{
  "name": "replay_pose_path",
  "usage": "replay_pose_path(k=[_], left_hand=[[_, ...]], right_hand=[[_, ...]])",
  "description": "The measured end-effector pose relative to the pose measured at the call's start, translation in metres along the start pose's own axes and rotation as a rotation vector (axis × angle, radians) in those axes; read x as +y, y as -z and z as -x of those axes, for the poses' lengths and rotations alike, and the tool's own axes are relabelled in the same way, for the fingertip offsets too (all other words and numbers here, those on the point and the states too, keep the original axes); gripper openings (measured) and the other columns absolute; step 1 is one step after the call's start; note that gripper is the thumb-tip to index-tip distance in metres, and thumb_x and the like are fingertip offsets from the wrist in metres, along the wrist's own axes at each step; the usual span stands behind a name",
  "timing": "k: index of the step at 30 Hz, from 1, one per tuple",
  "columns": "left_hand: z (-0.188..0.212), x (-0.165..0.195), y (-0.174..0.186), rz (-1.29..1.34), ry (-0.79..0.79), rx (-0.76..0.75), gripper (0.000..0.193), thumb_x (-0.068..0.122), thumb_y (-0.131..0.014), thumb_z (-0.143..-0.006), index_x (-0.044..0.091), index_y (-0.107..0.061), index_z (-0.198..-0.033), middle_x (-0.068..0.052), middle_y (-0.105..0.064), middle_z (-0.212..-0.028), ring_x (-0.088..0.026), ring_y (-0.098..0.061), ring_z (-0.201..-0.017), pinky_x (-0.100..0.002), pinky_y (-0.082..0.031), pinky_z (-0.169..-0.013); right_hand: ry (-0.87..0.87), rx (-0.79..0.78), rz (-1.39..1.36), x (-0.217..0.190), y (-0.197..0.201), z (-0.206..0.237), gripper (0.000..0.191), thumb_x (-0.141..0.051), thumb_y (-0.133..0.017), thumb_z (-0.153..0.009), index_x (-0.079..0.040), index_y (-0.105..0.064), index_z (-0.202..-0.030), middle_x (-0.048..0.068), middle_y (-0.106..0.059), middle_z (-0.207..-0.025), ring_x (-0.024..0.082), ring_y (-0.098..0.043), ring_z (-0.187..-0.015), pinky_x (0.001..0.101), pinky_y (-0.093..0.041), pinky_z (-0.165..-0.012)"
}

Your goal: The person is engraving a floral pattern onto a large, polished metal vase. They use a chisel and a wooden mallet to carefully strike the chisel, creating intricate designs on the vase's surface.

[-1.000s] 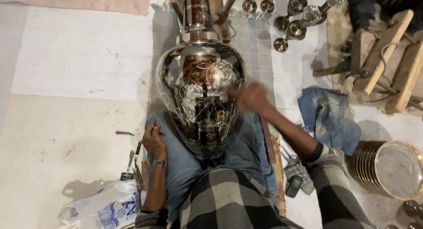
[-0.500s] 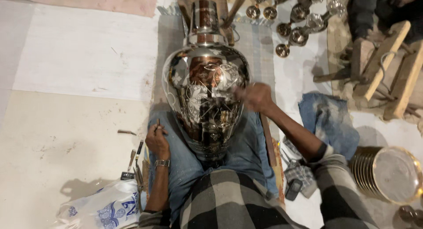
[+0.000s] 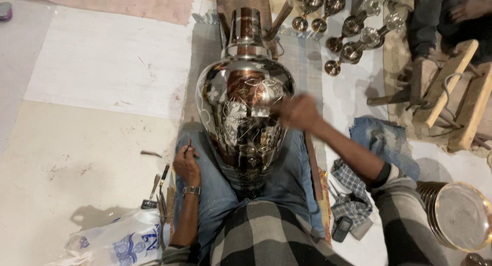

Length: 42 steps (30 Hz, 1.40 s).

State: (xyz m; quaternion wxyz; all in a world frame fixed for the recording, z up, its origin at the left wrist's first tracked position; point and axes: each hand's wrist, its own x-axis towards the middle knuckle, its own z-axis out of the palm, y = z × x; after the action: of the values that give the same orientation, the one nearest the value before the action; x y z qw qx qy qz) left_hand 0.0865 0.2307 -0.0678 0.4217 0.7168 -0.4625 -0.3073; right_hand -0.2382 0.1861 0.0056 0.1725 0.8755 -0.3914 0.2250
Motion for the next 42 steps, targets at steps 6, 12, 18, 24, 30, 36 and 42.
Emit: replay_pose_path(k=[6, 12, 18, 24, 30, 36, 42], left_hand=[[-0.005, 0.005, 0.006, 0.026, -0.025, 0.003, 0.024, 0.023, -0.057, -0.093, 0.009, -0.076, -0.089, -0.003, -0.072, -0.068, -0.019, -0.069, -0.064, -0.033, -0.048, -0.06], [-0.009, 0.004, 0.012, 0.044, -0.002, -0.02, 0.025, 0.024, -0.057, -0.093, 0.008, -0.076, -0.089, -0.004, -0.072, -0.068, -0.021, -0.069, -0.063, -0.035, -0.048, -0.06], [-0.01, 0.003, 0.019, 0.06, -0.037, -0.023, 0.026, 0.025, -0.056, -0.094, 0.008, -0.075, -0.09, -0.004, -0.072, -0.07, -0.023, -0.069, -0.065, -0.035, -0.049, -0.062], [-0.013, 0.002, 0.021, 0.041, -0.051, -0.039, 0.027, 0.027, -0.056, -0.093, 0.009, -0.076, -0.09, -0.004, -0.072, -0.068, -0.022, -0.068, -0.063, -0.036, -0.049, -0.06], [-0.01, -0.004, 0.02, 0.093, -0.024, -0.006, 0.027, 0.028, -0.056, -0.092, 0.011, -0.076, -0.09, -0.002, -0.071, -0.066, -0.018, -0.068, -0.062, -0.034, -0.049, -0.059], [-0.008, -0.011, 0.02, 0.102, -0.079, -0.039, 0.027, 0.027, -0.056, -0.094, 0.008, -0.073, -0.088, -0.003, -0.07, -0.068, -0.02, -0.067, -0.065, -0.034, -0.048, -0.062], [-0.005, -0.01, 0.015, 0.076, -0.056, -0.042, 0.028, 0.027, -0.055, -0.093, 0.008, -0.073, -0.084, -0.005, -0.07, -0.067, -0.022, -0.066, -0.063, -0.036, -0.046, -0.06]], right_hand=[[-0.055, -0.265, -0.099, -0.005, 0.009, -0.022, 0.036, -0.018, -0.064, -0.088, -0.026, -0.086, -0.115, 0.002, -0.055, -0.037, 0.014, -0.043, -0.029, 0.0289, -0.031, -0.028], [-0.289, -0.205, -0.105, -0.01, -0.002, -0.041, 0.028, -0.017, -0.059, -0.104, -0.023, -0.072, -0.128, -0.004, -0.057, -0.053, 0.006, -0.041, -0.037, 0.0275, -0.034, -0.032], [-0.293, -0.258, 0.072, -0.037, 0.004, -0.069, 0.042, -0.039, -0.062, -0.107, -0.033, -0.051, -0.147, -0.005, -0.043, -0.052, 0.013, -0.036, -0.039, 0.0368, -0.036, -0.038], [-0.239, -1.084, -0.014, -0.055, -0.01, -0.084, 0.067, -0.013, -0.042, -0.099, -0.043, -0.031, -0.157, 0.001, -0.037, -0.045, 0.012, -0.039, -0.035, 0.0299, -0.041, -0.031], [0.371, -0.912, 0.108, -0.082, -0.021, -0.063, 0.053, -0.023, -0.051, -0.098, -0.029, -0.043, -0.15, -0.002, -0.04, -0.047, 0.011, -0.037, -0.037, 0.0292, -0.035, -0.032], [-0.086, -0.28, -0.038, -0.052, -0.016, -0.03, 0.039, -0.028, -0.065, -0.093, -0.022, -0.06, -0.131, -0.005, -0.048, -0.056, 0.011, -0.04, -0.042, 0.0307, -0.034, -0.035], [0.424, -0.263, -0.046, -0.079, -0.022, 0.038, 0.039, -0.027, -0.064, -0.101, -0.024, -0.062, -0.14, -0.004, -0.053, -0.047, 0.007, -0.049, -0.037, 0.0242, -0.045, -0.036]])
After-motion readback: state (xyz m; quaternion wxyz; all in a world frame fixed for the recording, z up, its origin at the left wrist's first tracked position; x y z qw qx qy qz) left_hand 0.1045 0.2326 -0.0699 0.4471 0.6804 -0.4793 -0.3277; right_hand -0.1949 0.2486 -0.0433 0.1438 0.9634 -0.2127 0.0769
